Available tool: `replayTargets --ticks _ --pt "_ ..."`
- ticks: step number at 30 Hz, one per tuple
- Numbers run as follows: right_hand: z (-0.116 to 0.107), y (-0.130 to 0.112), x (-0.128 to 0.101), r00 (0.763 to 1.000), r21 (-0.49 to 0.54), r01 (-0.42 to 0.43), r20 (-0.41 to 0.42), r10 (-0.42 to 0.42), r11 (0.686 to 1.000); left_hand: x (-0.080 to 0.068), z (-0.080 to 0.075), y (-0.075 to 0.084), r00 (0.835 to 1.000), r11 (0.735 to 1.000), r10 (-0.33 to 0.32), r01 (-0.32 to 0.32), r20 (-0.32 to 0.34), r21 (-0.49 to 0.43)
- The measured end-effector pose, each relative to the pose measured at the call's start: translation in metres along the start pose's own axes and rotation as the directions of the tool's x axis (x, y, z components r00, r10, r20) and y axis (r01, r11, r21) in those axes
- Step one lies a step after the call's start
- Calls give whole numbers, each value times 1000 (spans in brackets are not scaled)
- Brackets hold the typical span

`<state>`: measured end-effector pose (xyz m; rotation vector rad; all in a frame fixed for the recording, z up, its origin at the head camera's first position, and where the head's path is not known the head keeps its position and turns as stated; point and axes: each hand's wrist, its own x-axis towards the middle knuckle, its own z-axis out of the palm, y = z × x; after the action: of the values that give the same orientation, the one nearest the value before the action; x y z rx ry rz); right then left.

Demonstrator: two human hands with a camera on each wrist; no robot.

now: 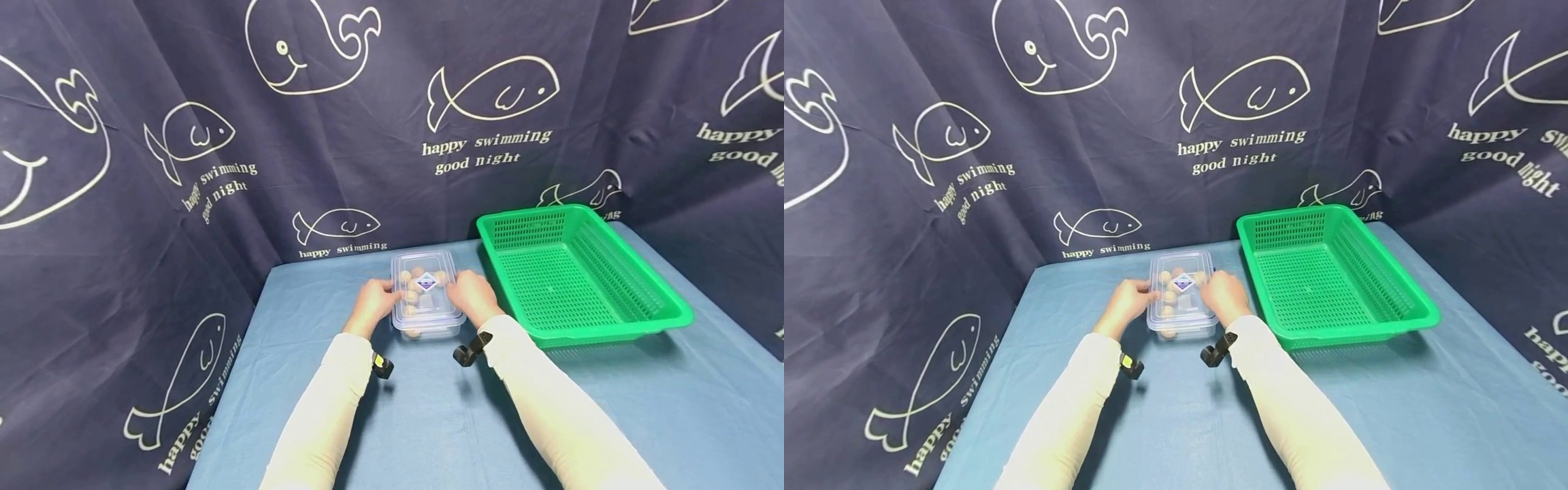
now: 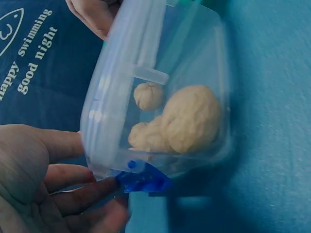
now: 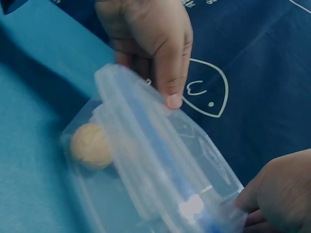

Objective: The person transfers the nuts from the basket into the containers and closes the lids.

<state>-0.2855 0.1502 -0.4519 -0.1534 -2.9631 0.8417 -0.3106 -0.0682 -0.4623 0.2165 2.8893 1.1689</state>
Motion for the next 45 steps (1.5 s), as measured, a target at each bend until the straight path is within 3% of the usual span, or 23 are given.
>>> replayTargets --ticks 2,5,14,18,26,31,34,38,42,45 --pt "6 4 -1 1000 13 11 -16 -11 1000 -2 2 -2 1000 999 15 -14 -26 50" --pt "15 10 -2 998 28 54 -40 -53 998 -8 2 0 999 997 -20 23 -39 75" --pt "32 27 -3 988 10 137 -69 -136 990 -11 13 -19 998 964 -37 50 -58 261" --pt "32 28 -1 986 -26 164 -36 -164 986 -12 15 -16 999 965 -9 18 -36 262" --pt "30 26 0 987 -32 155 36 -154 987 -12 23 -20 997 941 -80 75 2 331" --pt "32 30 1 989 33 142 22 -143 989 -11 24 -23 997 941 -75 76 -14 330" --pt "37 35 3 988 138 155 -28 -153 978 -13 25 -25 998 956 -44 58 -54 288" --pt "43 44 5 978 348 209 -95 -188 914 -14 31 -31 997 992 -20 29 -78 121" --pt "48 52 8 966 549 258 -120 -230 795 -12 35 -33 996 996 5 -12 -85 -87" --pt "51 54 9 968 673 236 -97 -233 701 -10 37 -32 997 984 27 -40 -75 -172"
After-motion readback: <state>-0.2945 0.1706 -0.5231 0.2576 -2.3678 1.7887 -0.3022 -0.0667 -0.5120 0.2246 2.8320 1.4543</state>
